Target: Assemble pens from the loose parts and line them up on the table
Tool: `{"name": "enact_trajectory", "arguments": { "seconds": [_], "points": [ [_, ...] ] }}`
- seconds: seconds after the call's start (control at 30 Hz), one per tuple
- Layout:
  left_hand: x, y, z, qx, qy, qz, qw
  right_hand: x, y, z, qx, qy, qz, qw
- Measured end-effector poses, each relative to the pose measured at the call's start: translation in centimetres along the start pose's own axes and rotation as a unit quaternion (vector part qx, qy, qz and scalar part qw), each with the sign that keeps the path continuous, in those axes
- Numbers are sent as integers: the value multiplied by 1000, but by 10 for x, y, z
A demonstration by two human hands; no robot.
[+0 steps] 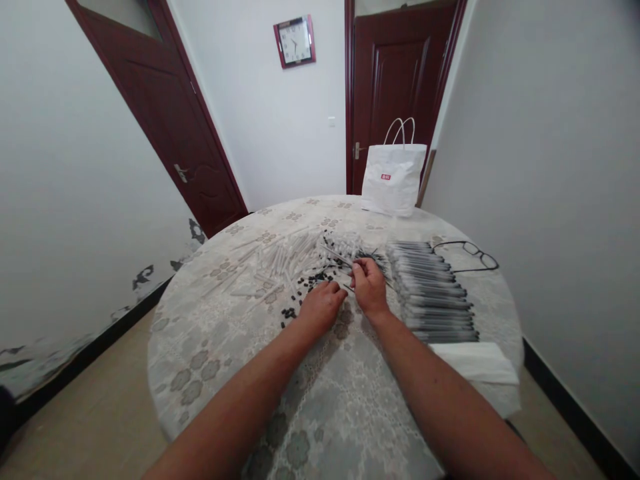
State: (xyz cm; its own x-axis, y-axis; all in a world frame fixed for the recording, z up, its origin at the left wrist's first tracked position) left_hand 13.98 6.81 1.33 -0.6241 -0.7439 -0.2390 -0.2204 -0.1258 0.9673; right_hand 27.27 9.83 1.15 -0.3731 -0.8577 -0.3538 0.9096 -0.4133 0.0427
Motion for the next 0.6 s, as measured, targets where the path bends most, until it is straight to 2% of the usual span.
{"name": "enact_trajectory", "arguments": {
  "seconds": [0.2, 0.3, 0.37, 0.4, 0.43, 0.53, 0.57, 0.6],
  "points": [
    [-15, -14, -12, -1, -39, 28, 999, 0, 0, 1, 13, 8, -2, 1000],
    [-9, 0, 2, 99, 13, -31, 995, 0, 0, 0, -9, -6, -2, 1000],
    [3, 15, 23, 233, 85, -102, 963, 0, -2, -1, -34, -21, 0, 999],
    [12, 21, 37, 321, 126, -137, 928, 1, -4, -1, -49, -29, 6, 998],
    [22, 24, 53, 417, 172, -168, 877, 3, -6, -1, -64, -35, 15, 997],
    [56, 23, 93, 649, 268, -250, 666, 13, -20, 4, -100, -44, 64, 992],
    [66, 23, 104, 692, 279, -274, 607, 17, -25, 6, -105, -42, 84, 990],
    [75, 23, 113, 719, 283, -295, 561, 22, -30, 9, -105, -37, 104, 988]
  ]
}}
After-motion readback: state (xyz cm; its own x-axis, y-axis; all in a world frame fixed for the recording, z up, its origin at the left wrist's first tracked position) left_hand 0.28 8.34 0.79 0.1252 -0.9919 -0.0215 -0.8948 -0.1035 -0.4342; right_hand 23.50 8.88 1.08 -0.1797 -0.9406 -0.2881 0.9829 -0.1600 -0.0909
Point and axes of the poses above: each hand's wrist, its own x-axis away from the middle knuckle, its own y-axis out of the back of the hand, z = x × y, the point moved 8 cm from there along -x, towards the middle knuckle, and after that the axes turned 1 degree about -y, right-handed, at the moved point
